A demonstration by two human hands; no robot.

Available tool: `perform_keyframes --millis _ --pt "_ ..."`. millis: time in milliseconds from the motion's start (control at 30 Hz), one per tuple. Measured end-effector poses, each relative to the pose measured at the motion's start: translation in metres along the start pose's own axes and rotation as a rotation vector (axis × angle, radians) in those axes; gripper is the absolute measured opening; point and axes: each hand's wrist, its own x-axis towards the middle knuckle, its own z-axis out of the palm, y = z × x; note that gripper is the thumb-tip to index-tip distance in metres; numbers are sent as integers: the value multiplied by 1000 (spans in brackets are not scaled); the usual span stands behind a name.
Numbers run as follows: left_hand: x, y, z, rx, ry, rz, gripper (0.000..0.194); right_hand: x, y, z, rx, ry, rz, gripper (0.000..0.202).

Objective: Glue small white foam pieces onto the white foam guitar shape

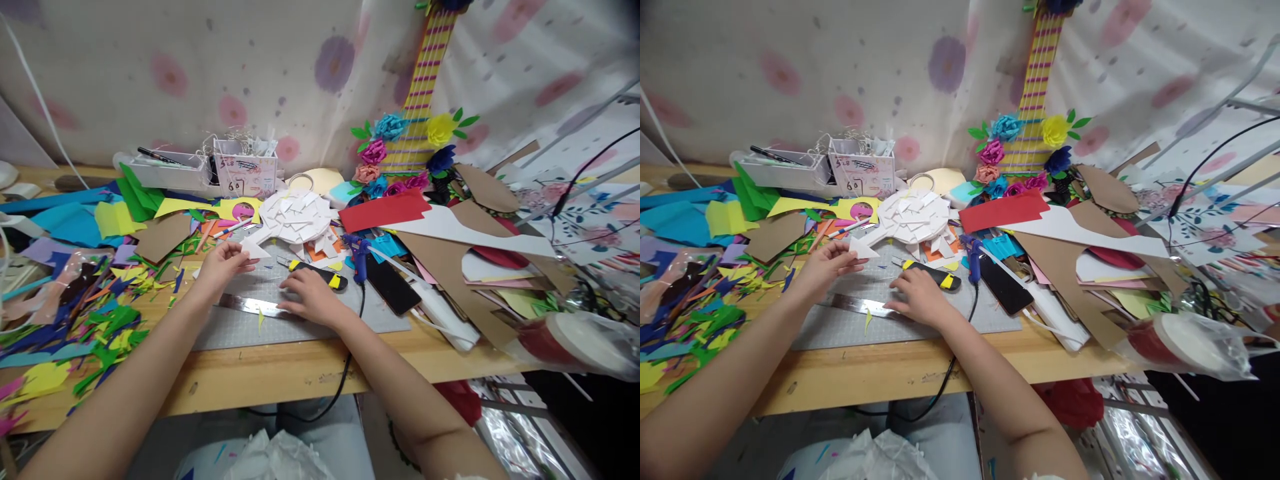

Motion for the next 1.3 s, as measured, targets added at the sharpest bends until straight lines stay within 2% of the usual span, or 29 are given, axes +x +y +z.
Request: perform_keyframes --millis 100,233,300,400,467,600,667,767,800,1000,1133,1200,1233,1300 --pt "1 5 -7 11 41 60 24 3 -1 0 -27 -3 26 29" --pt "4 5 -14 12 98 88 24 -8 16 -11 -42 116 250 15" --pt "4 1 -13 10 77 79 26 -19 24 -18 -49 164 353 13" --pt "3 -7 -7 -10 20 51 29 -35 31 -22 -83 194 368 10" --pt "1 -12 -2 -29 -2 35 30 -43 34 -23 -102 236 404 11" --pt "-3 -20 5 -74 -5 0 27 -52 38 -24 -159 348 614 25" --pt "-5 -22 8 -86 -11 -27 24 -51 38 -24 -175 322 548 25" --pt "-9 -26 12 -78 -32 -64 21 -41 35 -18 -196 207 311 31" --pt "-10 -27 14 -77 -42 -74 19 -36 34 -15 -205 176 276 35" --pt "-18 -28 18 -130 -49 -134 8 -19 40 -3 -114 116 329 38" --pt "-21 -27 18 -238 7 -191 12 -23 33 -12 115 290 291 40" --pt "-21 -27 19 -290 1 -216 16 -22 23 -18 188 321 263 42" --pt "-21 -27 20 -312 -6 -227 18 -20 17 -21 209 278 259 41" --pt "-21 -27 22 -349 -24 -245 17 -13 7 -23 180 115 247 28"
